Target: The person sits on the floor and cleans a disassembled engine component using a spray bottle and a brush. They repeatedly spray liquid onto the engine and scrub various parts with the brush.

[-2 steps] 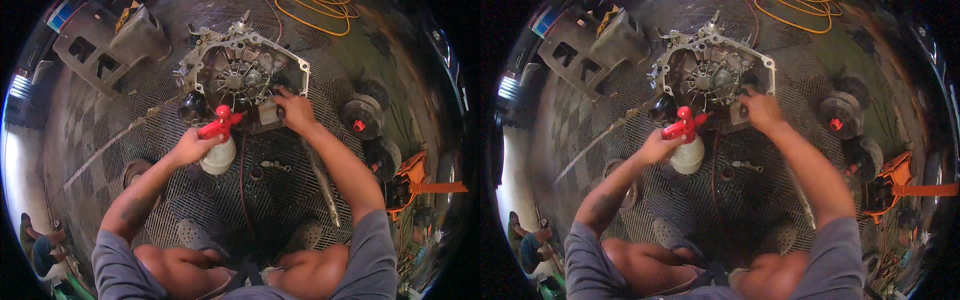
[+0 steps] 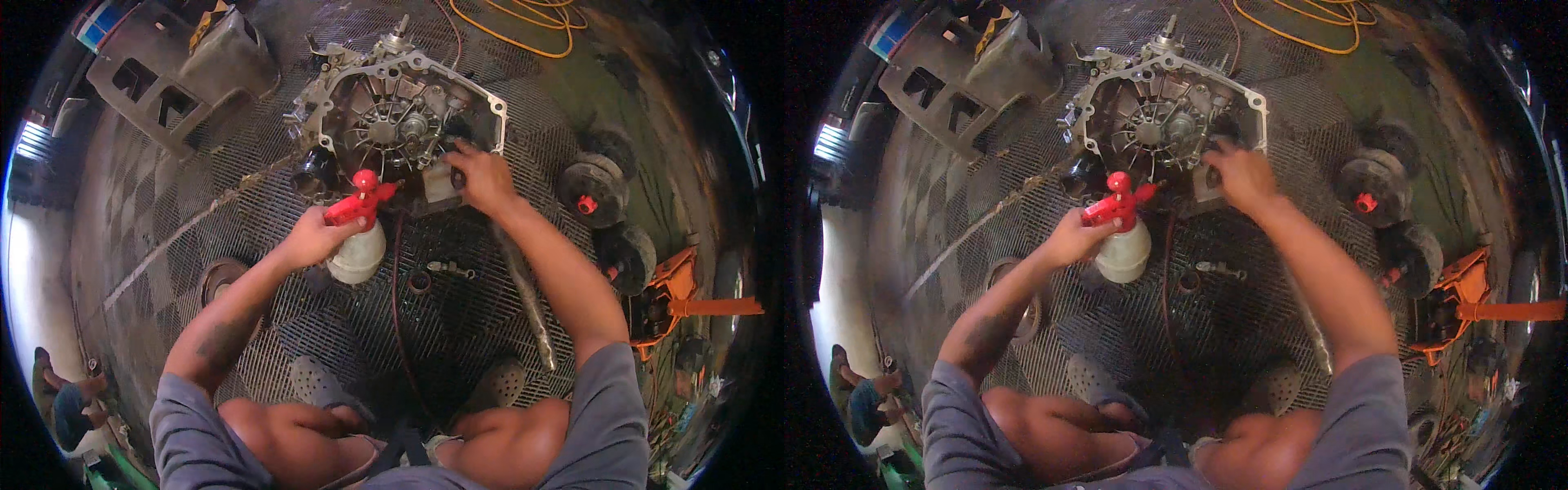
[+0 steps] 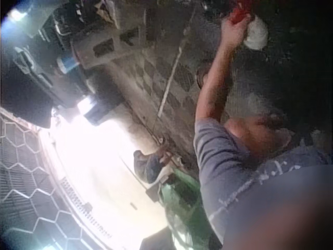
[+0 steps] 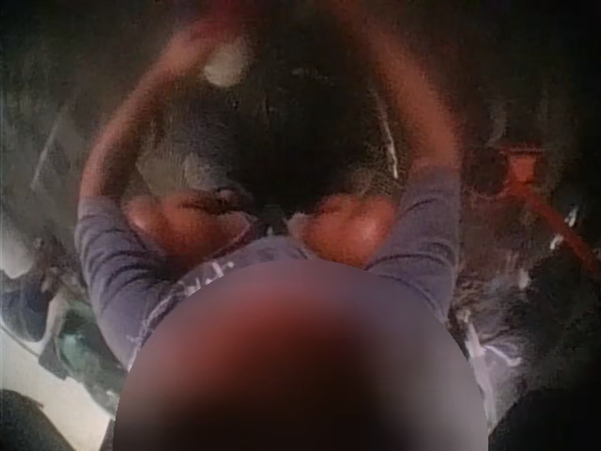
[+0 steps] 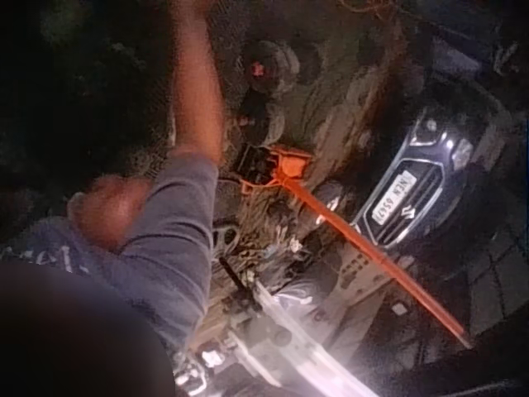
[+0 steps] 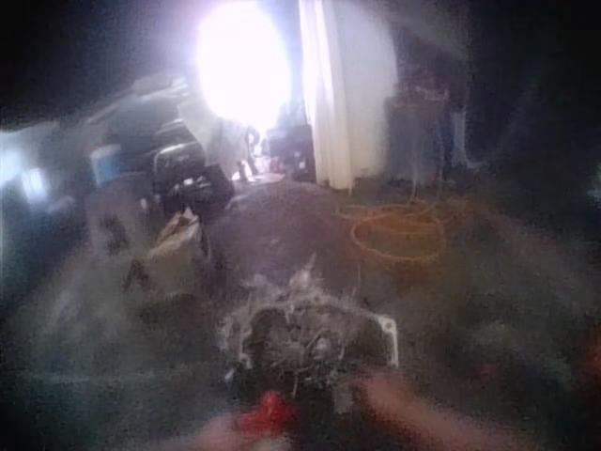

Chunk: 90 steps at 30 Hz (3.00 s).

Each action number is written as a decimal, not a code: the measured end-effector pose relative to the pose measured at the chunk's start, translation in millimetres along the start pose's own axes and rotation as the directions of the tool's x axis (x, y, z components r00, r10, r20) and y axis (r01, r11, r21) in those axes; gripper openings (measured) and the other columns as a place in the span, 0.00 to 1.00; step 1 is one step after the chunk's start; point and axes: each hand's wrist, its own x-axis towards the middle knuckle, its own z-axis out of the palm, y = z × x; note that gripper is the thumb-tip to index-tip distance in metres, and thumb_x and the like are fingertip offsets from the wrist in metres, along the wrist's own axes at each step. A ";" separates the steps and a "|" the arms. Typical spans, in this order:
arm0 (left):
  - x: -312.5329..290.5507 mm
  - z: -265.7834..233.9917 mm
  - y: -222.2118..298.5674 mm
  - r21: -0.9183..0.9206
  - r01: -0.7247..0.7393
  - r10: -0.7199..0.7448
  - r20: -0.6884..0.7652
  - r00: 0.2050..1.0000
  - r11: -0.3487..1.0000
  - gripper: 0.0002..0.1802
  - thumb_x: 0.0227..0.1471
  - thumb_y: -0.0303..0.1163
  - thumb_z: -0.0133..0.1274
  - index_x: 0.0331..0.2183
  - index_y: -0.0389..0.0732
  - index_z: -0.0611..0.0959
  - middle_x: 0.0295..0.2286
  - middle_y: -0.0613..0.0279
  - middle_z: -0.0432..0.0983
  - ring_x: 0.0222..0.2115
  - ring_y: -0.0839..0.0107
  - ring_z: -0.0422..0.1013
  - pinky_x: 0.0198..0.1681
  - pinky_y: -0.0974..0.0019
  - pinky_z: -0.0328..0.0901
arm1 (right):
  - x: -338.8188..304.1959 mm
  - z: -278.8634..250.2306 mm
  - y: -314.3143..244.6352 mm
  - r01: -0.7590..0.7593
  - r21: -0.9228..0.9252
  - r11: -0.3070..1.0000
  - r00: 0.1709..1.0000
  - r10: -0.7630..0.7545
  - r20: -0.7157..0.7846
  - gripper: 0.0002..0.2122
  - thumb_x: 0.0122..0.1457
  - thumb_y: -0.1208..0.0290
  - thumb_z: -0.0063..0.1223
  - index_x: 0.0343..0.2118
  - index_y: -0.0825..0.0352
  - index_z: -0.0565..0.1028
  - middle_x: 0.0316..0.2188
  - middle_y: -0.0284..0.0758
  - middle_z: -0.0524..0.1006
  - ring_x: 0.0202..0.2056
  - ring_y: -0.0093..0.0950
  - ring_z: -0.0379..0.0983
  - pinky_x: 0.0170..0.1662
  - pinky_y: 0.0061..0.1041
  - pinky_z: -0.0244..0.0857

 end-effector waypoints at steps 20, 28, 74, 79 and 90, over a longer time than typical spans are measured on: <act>6.5 0.8 12.6 0.022 -0.027 0.027 0.010 1.000 0.999 0.17 0.53 0.44 0.59 0.28 0.39 0.79 0.14 0.72 0.67 0.12 0.81 0.62 0.14 0.72 0.55 | -21.3 0.2 -4.9 -0.040 0.064 0.997 0.994 0.033 0.106 0.10 0.49 0.71 0.58 0.36 0.56 0.81 0.20 0.41 0.78 0.26 0.42 0.77 0.33 0.41 0.71; 10.0 1.0 10.3 -0.016 -0.009 0.010 0.021 1.000 1.000 0.17 0.52 0.43 0.59 0.35 0.38 0.82 0.15 0.72 0.69 0.13 0.82 0.62 0.16 0.72 0.55 | -6.1 -10.2 -19.6 -0.110 -0.016 0.994 0.991 0.111 0.070 0.11 0.49 0.63 0.56 0.36 0.59 0.80 0.23 0.42 0.79 0.28 0.45 0.77 0.34 0.42 0.71; 6.5 -18.7 -14.1 -0.146 0.017 -0.025 -0.056 0.998 0.989 0.17 0.53 0.42 0.60 0.26 0.37 0.78 0.12 0.70 0.67 0.09 0.78 0.63 0.11 0.71 0.55 | 16.2 128.5 -24.5 -0.435 0.606 0.666 0.873 0.477 0.102 0.21 0.57 0.51 0.53 0.31 0.71 0.78 0.21 0.43 0.79 0.26 0.41 0.78 0.35 0.37 0.72; 3.9 -20.3 -18.9 -0.090 0.014 -0.021 -0.072 0.997 0.996 0.16 0.52 0.41 0.60 0.27 0.37 0.78 0.12 0.68 0.68 0.09 0.78 0.63 0.11 0.71 0.55 | 22.0 117.9 6.0 -0.478 0.311 0.821 0.871 0.490 0.046 0.11 0.54 0.61 0.58 0.33 0.63 0.80 0.23 0.38 0.80 0.25 0.41 0.77 0.29 0.37 0.69; 10.6 -10.7 0.7 -0.084 0.001 -0.003 -0.024 1.000 0.996 0.14 0.52 0.39 0.59 0.31 0.36 0.82 0.13 0.70 0.68 0.11 0.81 0.61 0.14 0.73 0.52 | 4.9 13.8 -16.1 -0.138 0.106 0.985 0.983 0.149 -0.106 0.12 0.54 0.60 0.55 0.32 0.65 0.79 0.22 0.45 0.78 0.27 0.46 0.77 0.32 0.43 0.70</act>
